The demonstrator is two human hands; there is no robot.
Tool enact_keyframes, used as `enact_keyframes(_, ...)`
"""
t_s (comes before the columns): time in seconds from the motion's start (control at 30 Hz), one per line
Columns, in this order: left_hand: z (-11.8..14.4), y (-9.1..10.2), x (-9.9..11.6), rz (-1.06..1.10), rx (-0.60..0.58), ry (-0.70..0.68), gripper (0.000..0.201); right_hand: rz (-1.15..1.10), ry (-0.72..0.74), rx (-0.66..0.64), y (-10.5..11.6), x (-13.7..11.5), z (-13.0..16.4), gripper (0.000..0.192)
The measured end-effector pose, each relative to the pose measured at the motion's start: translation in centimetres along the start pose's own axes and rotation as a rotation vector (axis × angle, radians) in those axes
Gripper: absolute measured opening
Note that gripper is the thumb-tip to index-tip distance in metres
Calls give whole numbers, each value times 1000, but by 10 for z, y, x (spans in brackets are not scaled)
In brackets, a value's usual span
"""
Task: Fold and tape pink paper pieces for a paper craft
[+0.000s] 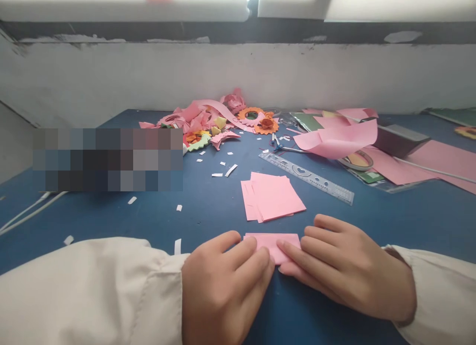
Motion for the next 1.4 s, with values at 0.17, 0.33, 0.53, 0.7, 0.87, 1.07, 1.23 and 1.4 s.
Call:
enact_keyframes(0.17, -5, 3, -3, -33, -55, -59, 45, 12, -25, -5, 0, 1, -1, 9)
enact_keyframes(0.33, 12, -11, 1, -96, 9, 80, 46, 34, -42, 2, 1, 2, -1, 11)
enact_keyframes(0.53, 10, -6, 2, -141, 58, 37, 48, 56, -74, 1, 1, 8, 0, 13)
enact_keyframes(0.7, 2, 2, -5, -108, -130, -168, 32, 65, -68, 10, 0, 7, -1, 13)
enact_keyframes(0.87, 4, 4, -8, -92, -156, -195, 32, 90, -76, 0, -1, 6, -2, 14)
enact_keyframes(1.07, 4, 1, -6, -100, -145, -193, 32, 128, -64, -10, -2, 5, -1, 15)
enact_keyframes(1.23, 2, 2, -7, -74, -116, -164, 31, 140, -60, -13, -2, 5, -1, 15)
enact_keyframes(1.4, 3, -1, -6, -95, -144, -174, 28, 122, -60, -11, -2, 5, -1, 15)
Point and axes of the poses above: each hand's wrist, its own z-axis away from the middle knuckle, its own y-axis out of the back of the hand, x = y × z, the point moved 5 cm from there along -z, towards the middle knuckle, and after that the axes turned 13 degrees about -z, right-handed, at the moved point
